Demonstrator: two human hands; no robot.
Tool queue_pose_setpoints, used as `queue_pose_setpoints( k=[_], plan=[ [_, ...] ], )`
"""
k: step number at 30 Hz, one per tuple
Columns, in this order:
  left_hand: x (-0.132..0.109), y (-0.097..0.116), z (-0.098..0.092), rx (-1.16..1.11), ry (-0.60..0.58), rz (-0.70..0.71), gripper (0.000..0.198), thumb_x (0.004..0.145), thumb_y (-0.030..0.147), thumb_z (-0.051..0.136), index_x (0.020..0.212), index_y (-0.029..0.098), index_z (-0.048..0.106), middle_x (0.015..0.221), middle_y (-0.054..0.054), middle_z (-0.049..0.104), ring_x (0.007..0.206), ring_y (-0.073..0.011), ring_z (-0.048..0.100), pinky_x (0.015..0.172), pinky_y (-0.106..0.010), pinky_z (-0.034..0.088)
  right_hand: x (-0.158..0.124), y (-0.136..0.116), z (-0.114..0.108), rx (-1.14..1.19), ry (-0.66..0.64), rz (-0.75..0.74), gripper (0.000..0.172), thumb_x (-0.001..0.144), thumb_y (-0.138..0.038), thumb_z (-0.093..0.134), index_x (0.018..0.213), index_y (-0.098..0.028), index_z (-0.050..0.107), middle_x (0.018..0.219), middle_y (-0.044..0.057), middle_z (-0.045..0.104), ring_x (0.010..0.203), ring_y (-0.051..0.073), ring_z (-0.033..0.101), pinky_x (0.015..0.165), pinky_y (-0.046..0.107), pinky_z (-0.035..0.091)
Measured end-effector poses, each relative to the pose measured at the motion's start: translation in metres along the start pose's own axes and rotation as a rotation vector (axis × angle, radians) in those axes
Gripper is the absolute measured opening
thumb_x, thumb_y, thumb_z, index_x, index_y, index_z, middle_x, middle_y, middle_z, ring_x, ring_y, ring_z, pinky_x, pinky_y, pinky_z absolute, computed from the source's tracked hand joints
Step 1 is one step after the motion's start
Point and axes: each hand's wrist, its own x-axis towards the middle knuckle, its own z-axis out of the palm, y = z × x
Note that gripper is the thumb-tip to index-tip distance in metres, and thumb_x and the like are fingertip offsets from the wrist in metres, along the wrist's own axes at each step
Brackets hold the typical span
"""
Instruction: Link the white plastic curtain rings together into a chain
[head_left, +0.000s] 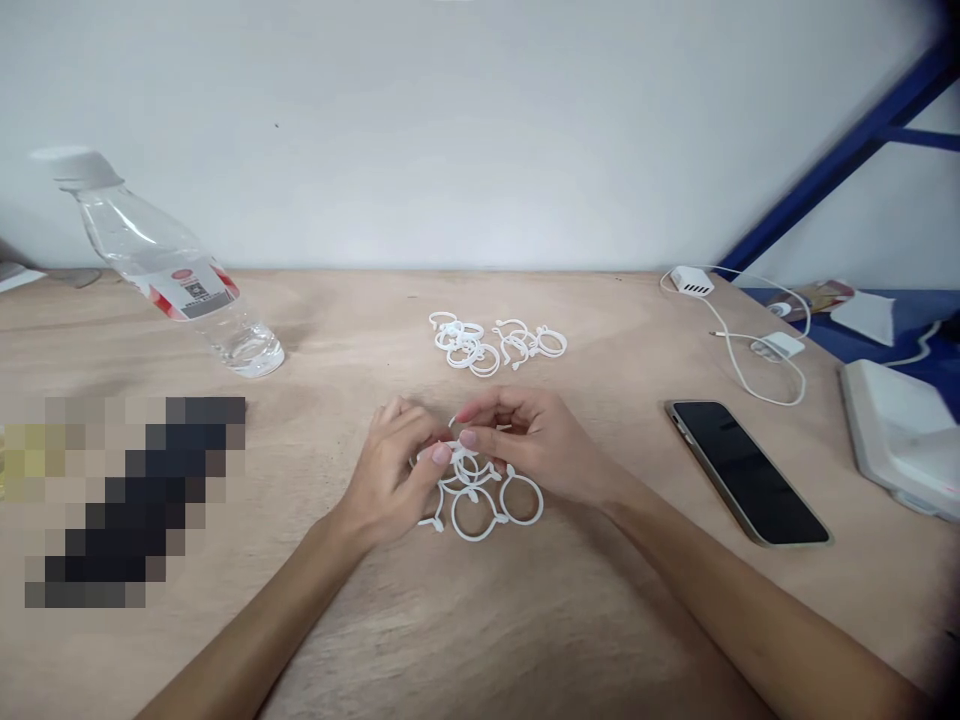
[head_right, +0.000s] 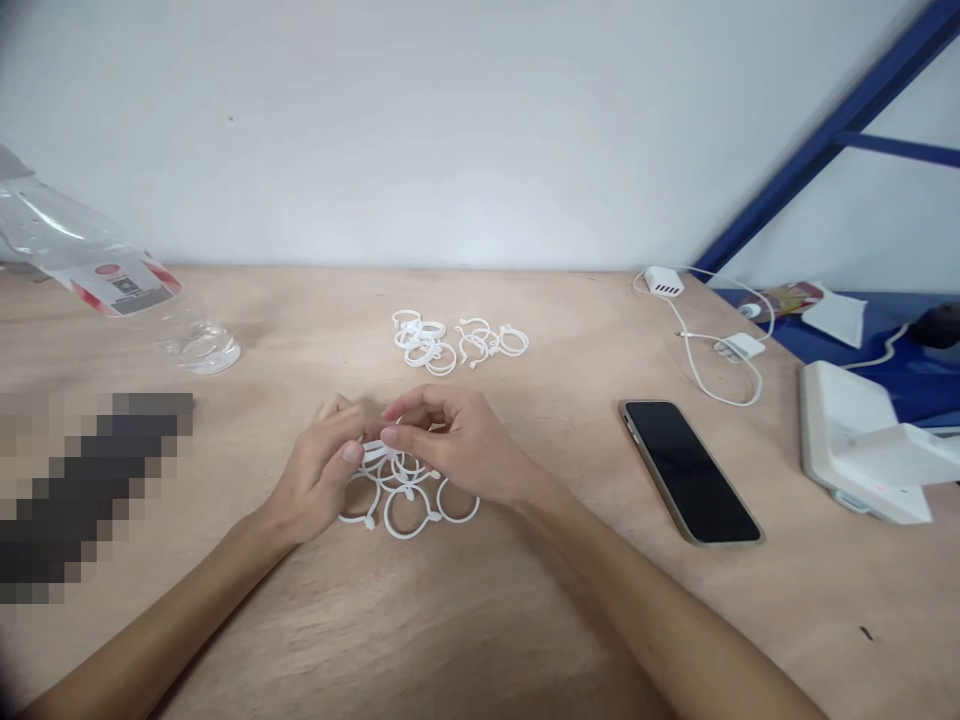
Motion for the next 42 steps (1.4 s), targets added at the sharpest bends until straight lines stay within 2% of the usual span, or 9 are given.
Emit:
queue_pose_setpoints(
  k=[4,12,20,22,27,31,35,38,42],
  plan=[
    [0.0,0.001,0.001,-0.03,-0.11,0.064,0.06,0.093,0.059,0.017,0.071,0.019,0.056,0.065,-0.003,0.053,0.069,-0.0194,0.042,0.07,-0.037,0.037,0.002,0.0,0.002,0.054,0.018,0.015,0.021,0.073,-0.034,0.071,0.084,-0.017,0.065,0.065,-0.003,0.061,0.052,0.007,0.053,0.048,0.02,0.043],
    [0.001,-0.003,0.002,-0.06,0.021,-0.035,0.057,0.091,0.064,0.015,0.056,0.022,0.031,0.054,0.0,0.037,0.059,-0.0177,0.037,0.057,-0.034,0.034,0.003,0.003,0.0,0.018,0.003,0.087,0.033,0.08,-0.046,0.06,0.072,-0.015,0.065,0.061,-0.002,0.057,0.051,0.007,0.048,0.046,0.021,0.038],
    [0.002,-0.006,0.005,-0.049,0.015,-0.012,0.056,0.091,0.064,0.015,0.056,0.022,0.029,0.054,0.001,0.036,0.059,-0.017,0.036,0.058,-0.033,0.034,0.002,0.017,0.004,0.037,-0.006,0.054,0.027,0.076,-0.042,0.066,0.071,-0.016,0.062,0.06,-0.003,0.057,0.052,0.008,0.047,0.05,0.022,0.038],
    [0.002,-0.007,0.005,-0.014,-0.002,-0.009,0.056,0.093,0.059,0.017,0.058,0.021,0.038,0.056,0.0,0.04,0.062,-0.0173,0.038,0.063,-0.034,0.037,0.006,0.02,-0.003,-0.082,0.055,0.017,0.028,0.08,-0.043,0.061,0.072,-0.016,0.063,0.062,-0.001,0.06,0.055,0.01,0.051,0.053,0.023,0.04],
    [0.002,-0.002,0.005,0.077,-0.069,0.039,0.029,0.089,0.043,0.047,0.086,0.019,0.063,0.075,-0.004,0.057,0.076,-0.0191,0.046,0.074,-0.035,0.042,0.025,0.035,-0.035,-0.694,0.46,-0.134,0.024,0.081,-0.035,0.057,0.092,-0.017,0.07,0.078,0.004,0.067,0.07,0.017,0.059,0.071,0.031,0.045],
    [-0.002,0.003,0.004,0.104,-0.052,0.072,0.038,0.079,0.041,0.063,0.11,0.02,0.065,0.098,-0.009,0.059,0.09,-0.0225,0.047,0.082,-0.038,0.044,0.039,0.045,-0.047,-0.954,0.461,-0.116,0.038,0.081,-0.034,0.055,0.113,-0.016,0.064,0.081,0.006,0.065,0.076,0.02,0.058,0.074,0.034,0.045],
    [-0.004,0.005,0.003,0.079,-0.043,0.052,0.044,0.077,0.043,0.065,0.116,0.023,0.063,0.106,-0.01,0.056,0.096,-0.0242,0.048,0.086,-0.043,0.044,0.042,0.049,-0.049,-1.075,0.512,-0.037,0.041,0.083,-0.036,0.052,0.119,-0.018,0.061,0.089,0.008,0.065,0.082,0.022,0.059,0.076,0.036,0.044],
    [-0.003,0.005,0.003,0.056,-0.045,0.035,0.04,0.079,0.042,0.063,0.114,0.022,0.064,0.105,-0.01,0.056,0.098,-0.0245,0.048,0.088,-0.043,0.044,0.041,0.051,-0.054,-1.116,0.464,0.014,0.036,0.085,-0.036,0.05,0.112,-0.018,0.064,0.092,0.01,0.066,0.082,0.023,0.059,0.074,0.035,0.044],
    [-0.002,0.005,0.002,0.028,-0.014,0.02,0.032,0.084,0.038,0.059,0.111,0.022,0.065,0.103,-0.009,0.058,0.098,-0.0234,0.049,0.088,-0.041,0.044,0.038,0.052,-0.059,-1.092,0.403,-0.052,0.022,0.084,-0.028,0.05,0.089,-0.017,0.068,0.086,0.009,0.067,0.08,0.021,0.058,0.076,0.034,0.043]
  ],
)
